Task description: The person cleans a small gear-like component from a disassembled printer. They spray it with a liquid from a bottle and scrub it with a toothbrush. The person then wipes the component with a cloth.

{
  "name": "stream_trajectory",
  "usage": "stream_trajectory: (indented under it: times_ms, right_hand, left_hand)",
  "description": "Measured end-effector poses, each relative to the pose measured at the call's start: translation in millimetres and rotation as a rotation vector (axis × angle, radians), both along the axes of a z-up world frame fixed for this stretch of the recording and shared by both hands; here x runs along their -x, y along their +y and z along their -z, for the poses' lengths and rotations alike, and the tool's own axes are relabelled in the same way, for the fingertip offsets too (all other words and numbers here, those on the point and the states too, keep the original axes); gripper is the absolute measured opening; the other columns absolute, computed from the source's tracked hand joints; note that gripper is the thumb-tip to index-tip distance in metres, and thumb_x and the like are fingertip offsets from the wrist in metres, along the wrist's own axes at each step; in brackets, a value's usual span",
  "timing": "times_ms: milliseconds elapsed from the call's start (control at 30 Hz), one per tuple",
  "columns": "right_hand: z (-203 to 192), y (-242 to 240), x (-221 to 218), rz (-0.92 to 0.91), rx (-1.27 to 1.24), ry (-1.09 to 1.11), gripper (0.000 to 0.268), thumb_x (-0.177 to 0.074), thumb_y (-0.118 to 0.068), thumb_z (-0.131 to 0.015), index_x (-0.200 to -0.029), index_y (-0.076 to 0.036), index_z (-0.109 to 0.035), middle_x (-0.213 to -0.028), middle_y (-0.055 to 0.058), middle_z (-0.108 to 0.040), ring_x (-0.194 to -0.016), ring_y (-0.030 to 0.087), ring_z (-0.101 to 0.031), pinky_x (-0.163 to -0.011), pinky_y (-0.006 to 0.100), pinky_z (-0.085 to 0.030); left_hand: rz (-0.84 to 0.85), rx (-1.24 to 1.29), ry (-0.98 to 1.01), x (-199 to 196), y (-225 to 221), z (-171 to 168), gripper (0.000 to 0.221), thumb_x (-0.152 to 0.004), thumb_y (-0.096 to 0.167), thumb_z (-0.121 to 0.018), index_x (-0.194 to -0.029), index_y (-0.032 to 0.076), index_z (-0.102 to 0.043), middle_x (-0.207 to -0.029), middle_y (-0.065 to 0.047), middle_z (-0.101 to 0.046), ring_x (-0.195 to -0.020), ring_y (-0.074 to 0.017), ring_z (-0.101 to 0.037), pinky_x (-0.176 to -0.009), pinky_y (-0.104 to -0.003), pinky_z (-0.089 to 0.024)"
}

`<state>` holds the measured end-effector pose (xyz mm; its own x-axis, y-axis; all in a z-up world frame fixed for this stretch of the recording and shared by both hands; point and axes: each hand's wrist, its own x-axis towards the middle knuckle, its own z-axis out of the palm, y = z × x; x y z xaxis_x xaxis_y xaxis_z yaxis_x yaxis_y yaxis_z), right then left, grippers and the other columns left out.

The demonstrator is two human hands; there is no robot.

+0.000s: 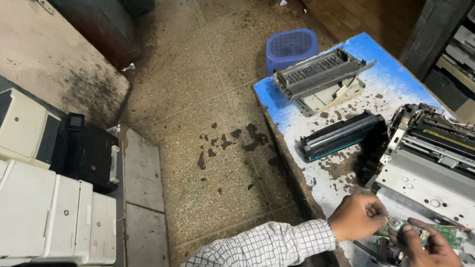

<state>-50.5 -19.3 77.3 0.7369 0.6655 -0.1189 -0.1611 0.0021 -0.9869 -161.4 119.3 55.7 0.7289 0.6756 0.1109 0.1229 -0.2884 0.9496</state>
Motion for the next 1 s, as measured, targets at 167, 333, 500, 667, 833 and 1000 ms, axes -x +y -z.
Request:
stream_trajectory:
  times_ms: [167, 333, 500, 667, 833, 1000]
  right_hand:
    - [20, -25, -20, 0.006, 0.038, 0.201, 0.027, -0.104, -0.004, -0.062, -0.126, 0.011, -0.063, -0.105, 0.017, -0.07, -0.088, 0.026, -0.073, -0.081, 0.035, -0.06]
    - [46, -52, -18, -0.001, 0.073, 0.247, 0.029, -0.101, -0.001, -0.063, -0.126, 0.013, -0.064, -0.099, 0.02, -0.069, -0.088, 0.029, -0.073, -0.084, 0.037, -0.062]
    - [63, -65, -17, -0.029, 0.117, 0.243, 0.03, -0.098, 0.001, -0.064, -0.124, 0.016, -0.064, -0.095, 0.023, -0.069, -0.084, 0.033, -0.072, -0.079, 0.042, -0.064]
    - [67, -77, -2, 0.039, 0.04, 0.186, 0.03, -0.099, 0.004, -0.064, -0.126, 0.017, -0.062, -0.097, 0.029, -0.07, -0.083, 0.036, -0.073, -0.075, 0.044, -0.062]
    - [62, -91, 4, 0.079, 0.01, 0.196, 0.028, -0.098, 0.005, -0.063, -0.123, 0.018, -0.062, -0.102, 0.03, -0.07, -0.085, 0.036, -0.073, -0.079, 0.046, -0.063]
    - [61, -106, -2, 0.096, 0.011, 0.289, 0.028, -0.099, 0.003, -0.061, -0.124, 0.017, -0.06, -0.102, 0.03, -0.069, -0.085, 0.036, -0.073, -0.079, 0.045, -0.06]
  left_hand:
    - [0.21, 0.116, 0.039, 4, -19, 6, 0.018, -0.098, 0.01, -0.07, -0.112, 0.0, -0.073, -0.096, -0.012, -0.074, -0.083, -0.0162, -0.07, -0.075, -0.03, -0.059]
    - [0.251, -0.037, 0.103, 15, -40, 4, 0.016, -0.096, 0.012, -0.072, -0.109, 0.001, -0.075, -0.093, -0.013, -0.076, -0.081, -0.0185, -0.072, -0.074, -0.031, -0.06]
    - [0.262, -0.116, 0.101, 27, -56, 4, 0.018, -0.095, 0.013, -0.074, -0.11, 0.002, -0.072, -0.1, -0.012, -0.075, -0.083, -0.0197, -0.073, -0.07, -0.031, -0.059]
    - [0.226, 0.067, 0.066, 33, -76, 2, 0.009, -0.1, 0.008, -0.069, -0.104, 0.0, -0.071, -0.093, -0.012, -0.074, -0.085, -0.0186, -0.073, -0.074, -0.031, -0.06]
    - [0.19, 0.16, 0.024, 34, -92, -11, 0.012, -0.1, 0.003, -0.07, -0.111, -0.001, -0.073, -0.099, -0.013, -0.074, -0.085, -0.0159, -0.07, -0.074, -0.03, -0.058]
    - [0.154, 0.217, -0.082, 30, -109, -21, 0.014, -0.099, 0.005, -0.072, -0.111, 0.0, -0.074, -0.104, -0.011, -0.075, -0.089, -0.0104, -0.071, -0.078, -0.026, -0.06]
